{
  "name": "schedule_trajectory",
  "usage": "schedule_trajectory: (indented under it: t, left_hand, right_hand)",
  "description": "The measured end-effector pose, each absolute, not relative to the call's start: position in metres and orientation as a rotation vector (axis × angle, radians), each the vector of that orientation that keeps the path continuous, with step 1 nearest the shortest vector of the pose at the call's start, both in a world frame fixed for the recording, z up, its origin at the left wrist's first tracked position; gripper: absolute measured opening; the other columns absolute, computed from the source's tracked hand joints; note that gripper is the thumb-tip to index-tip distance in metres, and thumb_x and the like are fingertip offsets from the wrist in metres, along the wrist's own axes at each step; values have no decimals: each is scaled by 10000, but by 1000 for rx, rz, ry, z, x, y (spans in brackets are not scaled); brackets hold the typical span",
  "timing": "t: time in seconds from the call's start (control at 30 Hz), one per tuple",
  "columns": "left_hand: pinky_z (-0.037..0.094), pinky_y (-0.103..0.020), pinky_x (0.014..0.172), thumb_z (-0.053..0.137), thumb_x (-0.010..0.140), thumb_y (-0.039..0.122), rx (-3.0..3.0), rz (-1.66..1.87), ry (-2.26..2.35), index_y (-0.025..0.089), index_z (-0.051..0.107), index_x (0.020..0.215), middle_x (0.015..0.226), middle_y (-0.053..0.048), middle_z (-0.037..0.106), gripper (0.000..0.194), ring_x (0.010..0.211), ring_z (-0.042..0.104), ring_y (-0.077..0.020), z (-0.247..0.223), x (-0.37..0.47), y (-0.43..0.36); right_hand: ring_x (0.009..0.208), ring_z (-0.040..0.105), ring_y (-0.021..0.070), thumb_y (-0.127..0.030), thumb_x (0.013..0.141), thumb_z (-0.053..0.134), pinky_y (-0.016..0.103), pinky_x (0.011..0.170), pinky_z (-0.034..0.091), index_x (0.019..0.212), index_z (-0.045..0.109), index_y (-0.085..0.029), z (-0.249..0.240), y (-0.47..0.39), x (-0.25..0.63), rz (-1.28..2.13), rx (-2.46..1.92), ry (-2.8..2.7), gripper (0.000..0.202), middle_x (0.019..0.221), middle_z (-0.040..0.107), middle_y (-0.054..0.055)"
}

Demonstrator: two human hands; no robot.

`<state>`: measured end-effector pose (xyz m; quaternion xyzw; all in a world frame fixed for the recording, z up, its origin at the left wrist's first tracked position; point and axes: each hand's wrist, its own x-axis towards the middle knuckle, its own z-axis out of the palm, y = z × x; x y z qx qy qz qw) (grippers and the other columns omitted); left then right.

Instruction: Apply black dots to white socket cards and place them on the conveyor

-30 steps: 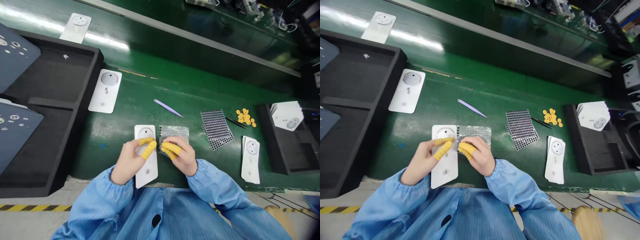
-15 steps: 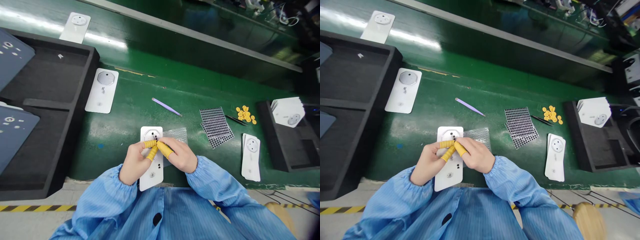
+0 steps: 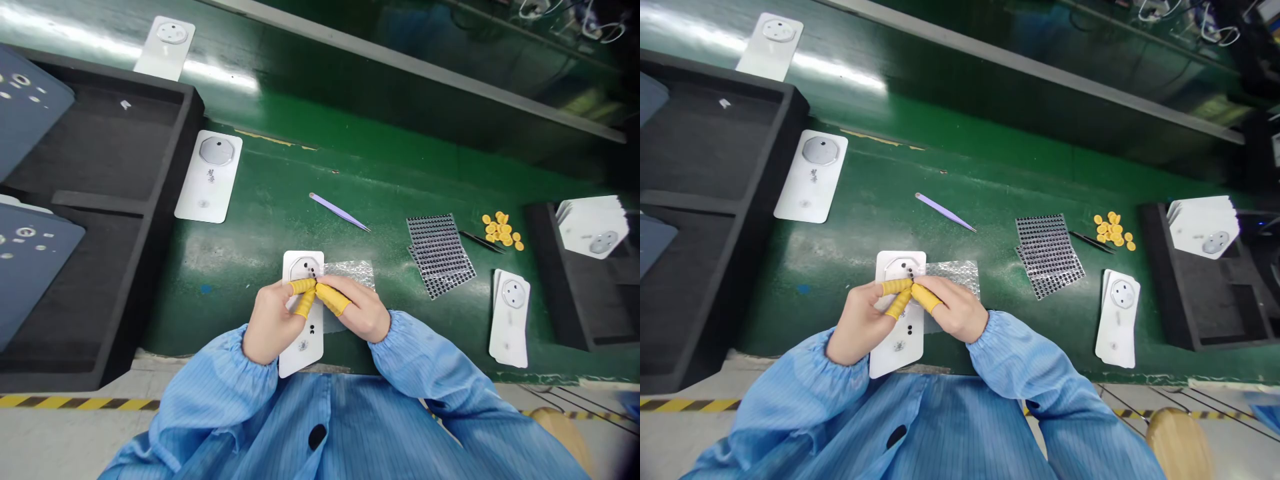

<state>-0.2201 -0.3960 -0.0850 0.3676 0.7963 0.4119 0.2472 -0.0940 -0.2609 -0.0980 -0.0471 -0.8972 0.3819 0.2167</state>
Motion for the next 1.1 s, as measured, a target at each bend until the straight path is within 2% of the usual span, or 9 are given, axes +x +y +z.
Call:
schedule_trajectory:
  t: [0.23, 0.4, 0.47, 0.53, 0.6, 0.77, 0.9, 1.03, 1.1]
  left_hand:
    - [574, -342, 669, 556, 693, 104, 1006, 1074, 2125, 184, 752, 923, 841, -81, 758, 313, 749, 714, -244, -91, -221, -396]
    - [576, -384, 749, 582, 741, 178, 983, 1056, 2086, 181, 753, 917, 888, -90, 760, 246, 808, 715, -266, -95, -223, -398]
    - [566, -398, 818, 598, 777, 240, 942, 1083, 2036, 157, 723, 1028, 1000, -109, 746, 293, 898, 706, -279, -91, -230, -406]
    - [560, -388, 852, 599, 804, 278, 861, 1164, 2005, 139, 629, 1210, 1111, -124, 710, 430, 981, 687, -284, -84, -239, -418]
    - [587, -359, 785, 605, 812, 285, 727, 1285, 2014, 157, 501, 1349, 1128, -122, 698, 561, 941, 698, -272, -74, -245, -431]
    - [606, -328, 542, 664, 795, 299, 390, 1581, 2011, 250, 248, 1466, 904, -58, 753, 791, 638, 713, -235, -50, -230, -439]
    - [621, -326, 562, 694, 776, 295, 445, 1580, 1926, 243, 271, 1460, 855, -55, 764, 806, 663, 730, -251, -43, -208, -428]
    - [613, -296, 556, 701, 773, 228, 544, 1642, 1934, 262, 330, 1439, 887, -41, 765, 763, 670, 729, -227, -46, -198, -425]
    - [593, -266, 530, 685, 790, 198, 562, 1695, 1938, 269, 340, 1436, 875, -29, 762, 736, 635, 716, -201, -48, -196, -425]
  right_hand:
    - [986, 684, 185, -115, 915, 446, 312, 861, 606, 1281, 530, -160, -106, -264, -94, 994, -130, -2502, 378, 1126, 686, 105]
    - [915, 681, 164, -146, 887, 539, 295, 780, 603, 1086, 622, -195, -114, -263, -104, 957, -231, -2330, 221, 1024, 696, 88]
    - [876, 674, 148, -139, 878, 556, 286, 764, 590, 1004, 636, -204, -115, -261, -107, 989, -302, -2269, 163, 971, 694, 72]
    - [860, 671, 149, -121, 865, 570, 288, 760, 582, 973, 639, -199, -115, -259, -108, 969, -296, -2270, 150, 937, 696, 72]
    - [864, 669, 158, -96, 848, 586, 293, 758, 578, 973, 640, -192, -114, -258, -107, 927, -266, -2296, 166, 934, 698, 83]
    - [835, 667, 195, -86, 807, 627, 346, 753, 584, 1101, 626, -231, -93, -266, -100, 823, -174, -2324, 328, 964, 717, 75]
    - [904, 672, 214, -121, 858, 525, 411, 874, 570, 1164, 606, -272, -57, -277, -102, 771, -4, -2400, 351, 1081, 713, 48]
    - [984, 658, 213, -95, 873, 452, 414, 909, 553, 1062, 642, -189, -39, -279, -107, 428, 89, -2507, 284, 1097, 712, 74]
    - [1068, 628, 241, -139, 890, 458, 432, 925, 537, 1075, 633, -132, -39, -279, -106, 345, 71, -2548, 255, 1153, 686, 109]
